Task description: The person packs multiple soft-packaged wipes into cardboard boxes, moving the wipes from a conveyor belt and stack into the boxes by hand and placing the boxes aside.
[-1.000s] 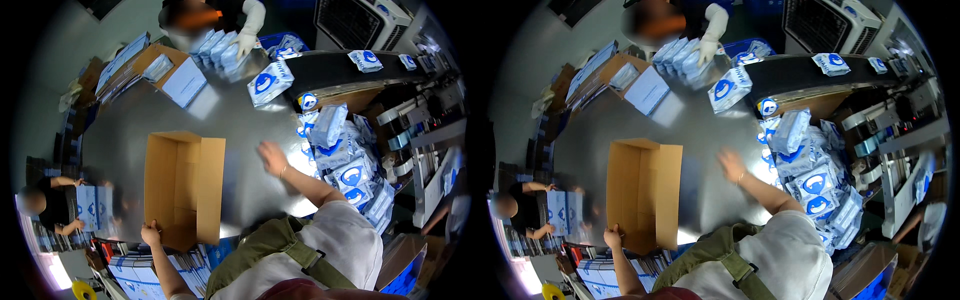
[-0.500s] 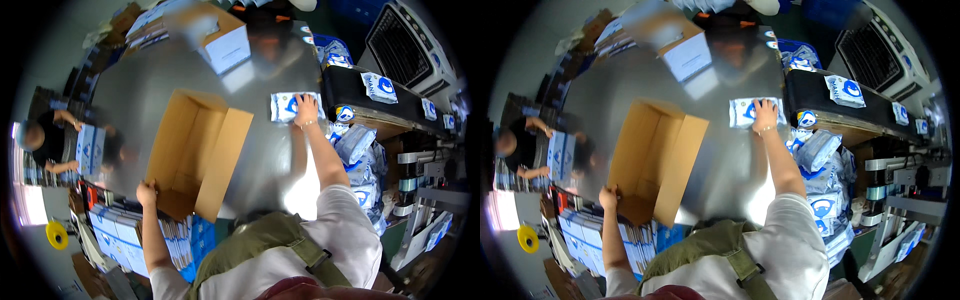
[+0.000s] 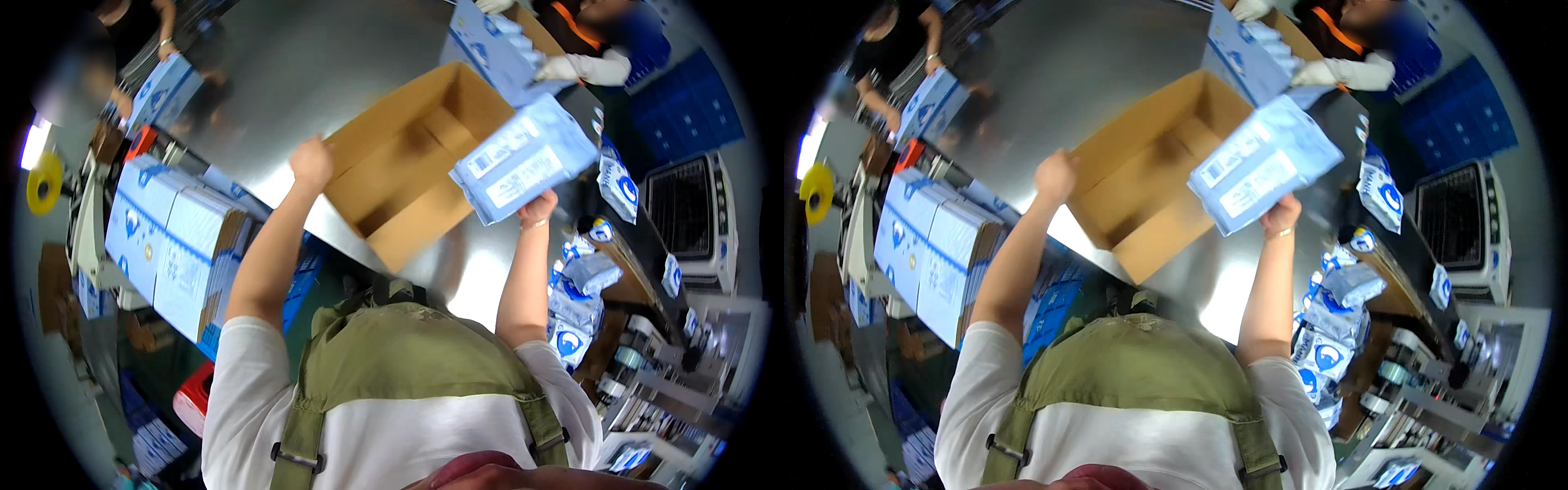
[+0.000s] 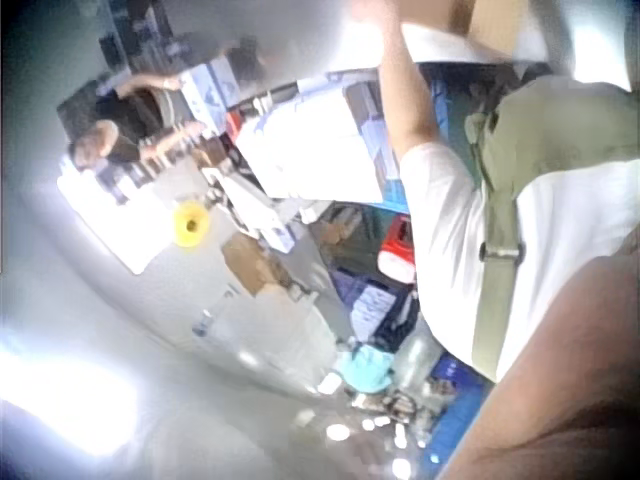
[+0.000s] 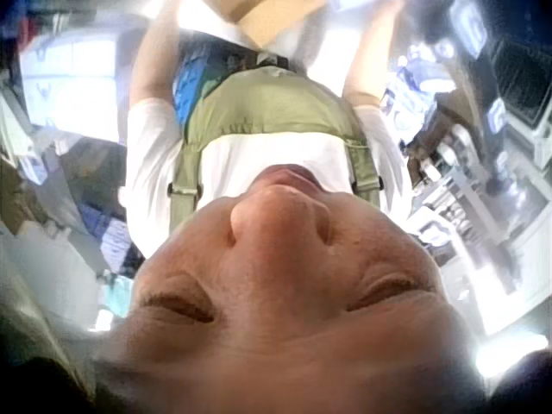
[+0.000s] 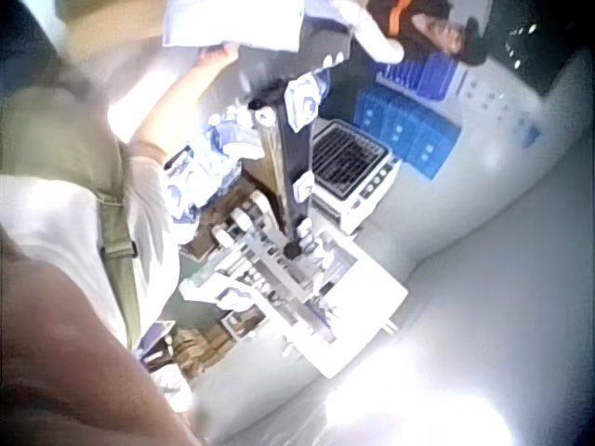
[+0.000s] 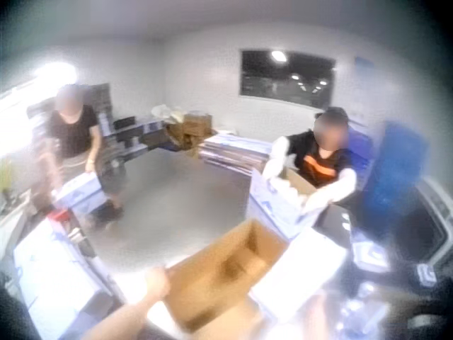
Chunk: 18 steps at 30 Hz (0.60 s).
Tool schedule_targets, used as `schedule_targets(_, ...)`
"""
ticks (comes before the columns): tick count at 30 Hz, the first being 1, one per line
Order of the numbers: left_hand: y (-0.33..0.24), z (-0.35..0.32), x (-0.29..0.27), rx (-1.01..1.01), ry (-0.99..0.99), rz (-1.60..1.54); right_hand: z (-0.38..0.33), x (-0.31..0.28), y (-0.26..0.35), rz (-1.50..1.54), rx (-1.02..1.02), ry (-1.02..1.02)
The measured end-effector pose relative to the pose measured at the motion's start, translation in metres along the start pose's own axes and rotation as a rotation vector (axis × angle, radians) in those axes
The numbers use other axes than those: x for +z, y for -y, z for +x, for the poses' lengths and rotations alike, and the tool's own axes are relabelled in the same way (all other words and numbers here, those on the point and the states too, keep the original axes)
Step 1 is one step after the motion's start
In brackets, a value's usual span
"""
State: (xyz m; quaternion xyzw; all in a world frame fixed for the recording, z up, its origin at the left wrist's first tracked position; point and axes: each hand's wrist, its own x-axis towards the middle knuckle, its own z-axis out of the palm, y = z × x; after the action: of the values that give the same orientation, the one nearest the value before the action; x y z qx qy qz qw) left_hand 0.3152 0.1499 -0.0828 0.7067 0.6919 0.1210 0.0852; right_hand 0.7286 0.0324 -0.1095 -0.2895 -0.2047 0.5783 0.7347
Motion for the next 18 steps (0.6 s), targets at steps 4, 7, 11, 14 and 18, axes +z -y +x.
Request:
schedule_targets(4, -0.006, -0.005, -0.014, -0.081, 0.041, -0.092, 0.037, 0.106, -0.103, -0.415, 0.72, 0.108)
schedule_targets(7, -0.007, 0.0, -0.01, -0.079, 0.06, -0.09, 0.018, 0.13, -0.22, -1.112, 0.893, 0.382)
schedule_targets(11, 0.025, 0.0, -0.015, 0.087, 0.136, 0.118, -0.027, 0.146, -0.218, -1.303, 0.315, 0.581)
schedule_targets(14, 0.05, 0.027, -0.013, 0.011, 0.111, 0.126, -0.055, 0.14, -0.148, -1.623, -0.436, 0.553)
schedule_targets(18, 0.065, 0.058, -0.054, 0.009, 0.169, 0.218, -0.095, 0.059, -0.085, -1.828, -0.306, 0.032)
